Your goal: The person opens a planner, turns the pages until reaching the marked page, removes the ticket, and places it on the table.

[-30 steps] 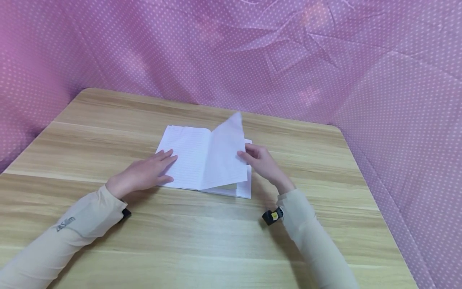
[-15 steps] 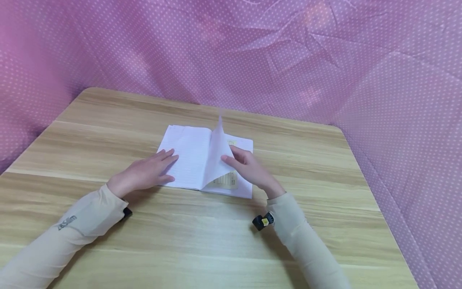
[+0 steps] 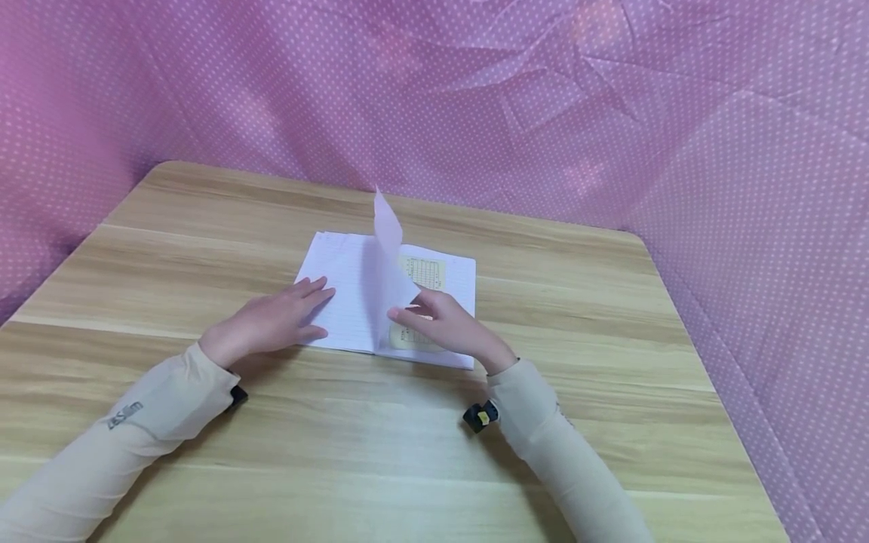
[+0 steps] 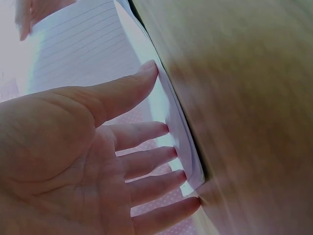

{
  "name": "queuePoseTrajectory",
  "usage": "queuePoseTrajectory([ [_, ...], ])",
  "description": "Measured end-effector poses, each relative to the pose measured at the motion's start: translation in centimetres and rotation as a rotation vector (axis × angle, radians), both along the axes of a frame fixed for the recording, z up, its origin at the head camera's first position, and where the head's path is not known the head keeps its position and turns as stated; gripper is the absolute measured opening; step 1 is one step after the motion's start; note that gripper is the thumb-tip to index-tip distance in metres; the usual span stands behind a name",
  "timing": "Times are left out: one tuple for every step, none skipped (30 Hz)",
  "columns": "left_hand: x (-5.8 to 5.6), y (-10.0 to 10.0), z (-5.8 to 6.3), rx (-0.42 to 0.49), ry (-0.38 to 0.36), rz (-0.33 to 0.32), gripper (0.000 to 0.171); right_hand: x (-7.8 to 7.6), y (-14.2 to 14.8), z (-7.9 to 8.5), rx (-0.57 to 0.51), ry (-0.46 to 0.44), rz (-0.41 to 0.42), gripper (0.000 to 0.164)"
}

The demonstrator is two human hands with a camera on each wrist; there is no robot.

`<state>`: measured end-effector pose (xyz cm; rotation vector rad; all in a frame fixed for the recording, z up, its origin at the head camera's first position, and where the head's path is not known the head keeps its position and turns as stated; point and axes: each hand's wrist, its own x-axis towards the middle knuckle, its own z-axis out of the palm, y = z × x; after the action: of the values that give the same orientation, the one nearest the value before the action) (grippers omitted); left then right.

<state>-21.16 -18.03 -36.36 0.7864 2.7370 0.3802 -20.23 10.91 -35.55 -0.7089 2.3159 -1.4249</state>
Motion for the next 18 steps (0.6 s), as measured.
queuePoseTrajectory([
  [0.0, 0.0, 0.0, -0.002, -0.001, -0.001, 0.065, 0.0, -0.1, 0.0, -0.009, -0.002, 0.0, 0.034],
  [-0.1, 0.0, 0.0, -0.002, -0.003, -0.002, 0.065, 0.0, -0.3, -0.1, -0.014, -0.004, 0.001, 0.035],
  [-0.1, 0.0, 0.0, -0.004, -0.005, -0.004, 0.065, 0.0, -0.4, -0.1, -0.014, -0.001, 0.007, 0.037],
  [-0.1, 0.0, 0.1, -0.004, -0.005, -0.006, 0.065, -0.1, -0.5, -0.2, -0.015, 0.002, 0.015, 0.038],
  [-0.1, 0.0, 0.1, -0.005, -0.007, -0.008, 0.065, -0.1, -0.6, -0.2, -0.014, 0.011, 0.026, 0.041],
  [-0.1, 0.0, 0.2, -0.006, -0.008, -0.008, 0.065, -0.1, -0.7, -0.2, -0.01, 0.026, 0.046, 0.044],
  [-0.2, 0.0, 0.2, -0.008, -0.01, -0.007, 0.065, -0.2, -0.8, -0.2, -0.002, 0.046, 0.065, 0.045],
  [-0.2, -0.1, 0.3, -0.01, -0.012, -0.007, 0.064, -0.3, -1.0, -0.3, 0.013, 0.066, 0.082, 0.046],
  [-0.2, -0.1, 0.5, -0.015, -0.015, -0.006, 0.064, -0.3, -1.1, -0.3, 0.029, 0.086, 0.096, 0.046],
  [-0.2, -0.2, 0.6, -0.022, -0.018, -0.006, 0.064, -0.3, -1.2, -0.4, 0.044, 0.104, 0.111, 0.046],
  [-0.1, -0.3, 0.8, -0.027, -0.029, 0.001, 0.064, -0.4, -1.3, -0.4, 0.058, 0.121, 0.125, 0.046],
  [-0.2, -0.4, 0.9, -0.026, -0.036, 0.01, 0.064, -0.4, -1.4, -0.5, 0.069, 0.13, 0.139, 0.046],
  [-0.1, -0.5, 1.0, -0.025, -0.046, 0.02, 0.063, -0.4, -1.5, -0.5, 0.083, 0.137, 0.145, 0.046],
  [-0.1, -0.7, 1.2, -0.018, -0.054, 0.027, 0.061, -0.4, -1.7, -0.6, 0.097, 0.141, 0.147, 0.046],
  [-0.1, -0.8, 1.4, -0.007, -0.061, 0.034, 0.057, -0.3, -1.8, -0.6, 0.112, 0.144, 0.148, 0.046],
  [-0.1, -1.0, 1.5, 0.002, -0.06, 0.041, 0.052, -0.3, -1.9, -0.7, 0.125, 0.147, 0.149, 0.046],
  [-0.2, -1.2, 1.7, 0.012, -0.059, 0.048, 0.045, -0.3, -2.0, -0.7, 0.14, 0.152, 0.148, 0.046],
  [-0.2, -1.3, 1.9, 0.022, -0.05, 0.051, 0.036, -0.2, -2.1, -0.7, 0.156, 0.159, 0.149, 0.047],
])
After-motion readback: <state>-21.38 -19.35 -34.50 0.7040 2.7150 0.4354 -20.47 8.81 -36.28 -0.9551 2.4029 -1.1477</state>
